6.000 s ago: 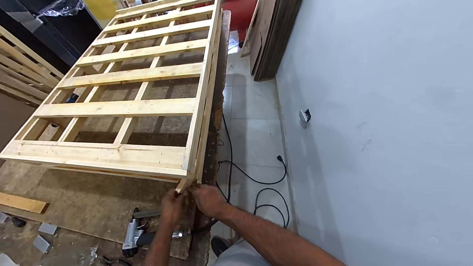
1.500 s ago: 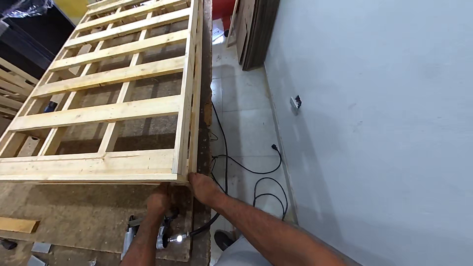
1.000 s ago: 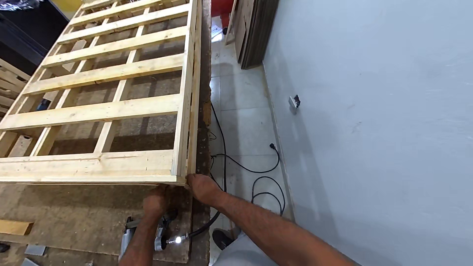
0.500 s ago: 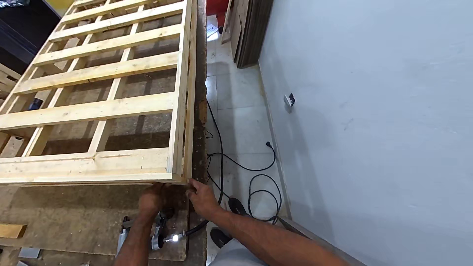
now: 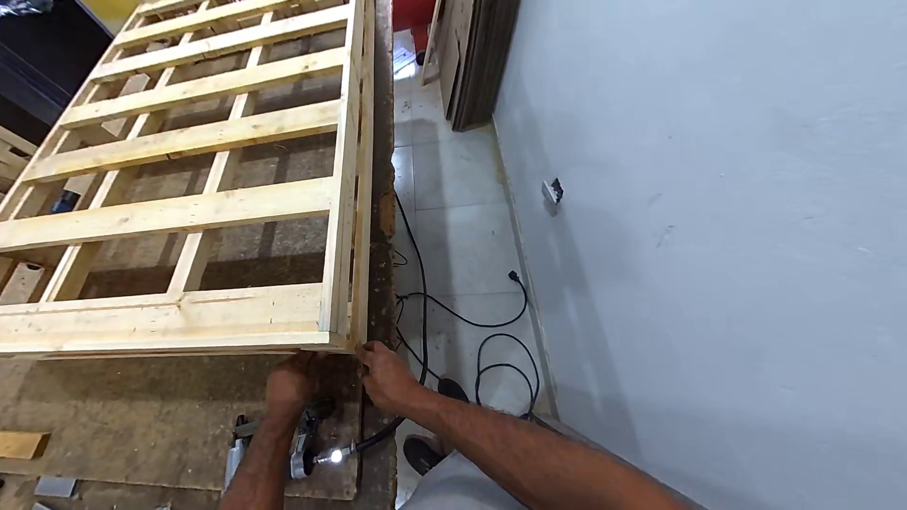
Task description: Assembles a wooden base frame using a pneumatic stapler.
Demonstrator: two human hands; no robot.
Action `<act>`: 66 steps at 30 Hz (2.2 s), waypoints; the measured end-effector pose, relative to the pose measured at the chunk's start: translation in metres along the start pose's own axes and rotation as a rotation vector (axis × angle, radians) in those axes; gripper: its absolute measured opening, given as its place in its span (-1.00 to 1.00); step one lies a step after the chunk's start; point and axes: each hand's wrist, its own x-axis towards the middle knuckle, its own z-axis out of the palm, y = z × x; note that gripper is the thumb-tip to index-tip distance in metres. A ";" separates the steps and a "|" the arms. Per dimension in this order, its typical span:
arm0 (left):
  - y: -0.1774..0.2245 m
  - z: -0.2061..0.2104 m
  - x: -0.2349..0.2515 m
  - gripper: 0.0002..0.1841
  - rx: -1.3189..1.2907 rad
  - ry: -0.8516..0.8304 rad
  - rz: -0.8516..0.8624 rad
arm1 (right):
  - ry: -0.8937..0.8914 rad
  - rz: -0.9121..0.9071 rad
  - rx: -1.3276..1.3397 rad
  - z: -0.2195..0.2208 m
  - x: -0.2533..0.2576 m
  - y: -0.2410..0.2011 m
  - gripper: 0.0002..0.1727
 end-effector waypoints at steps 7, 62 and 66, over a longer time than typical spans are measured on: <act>0.005 -0.003 -0.001 -0.61 0.051 -0.024 -0.028 | 0.005 -0.011 0.035 0.002 -0.001 0.003 -0.40; -0.001 0.004 -0.013 -0.71 -0.470 0.059 -0.171 | 0.181 -0.174 -0.109 -0.004 0.020 0.002 -0.58; -0.003 0.002 -0.010 -0.77 -0.443 0.077 -0.126 | 0.195 -0.187 -0.092 -0.002 0.025 0.005 -0.58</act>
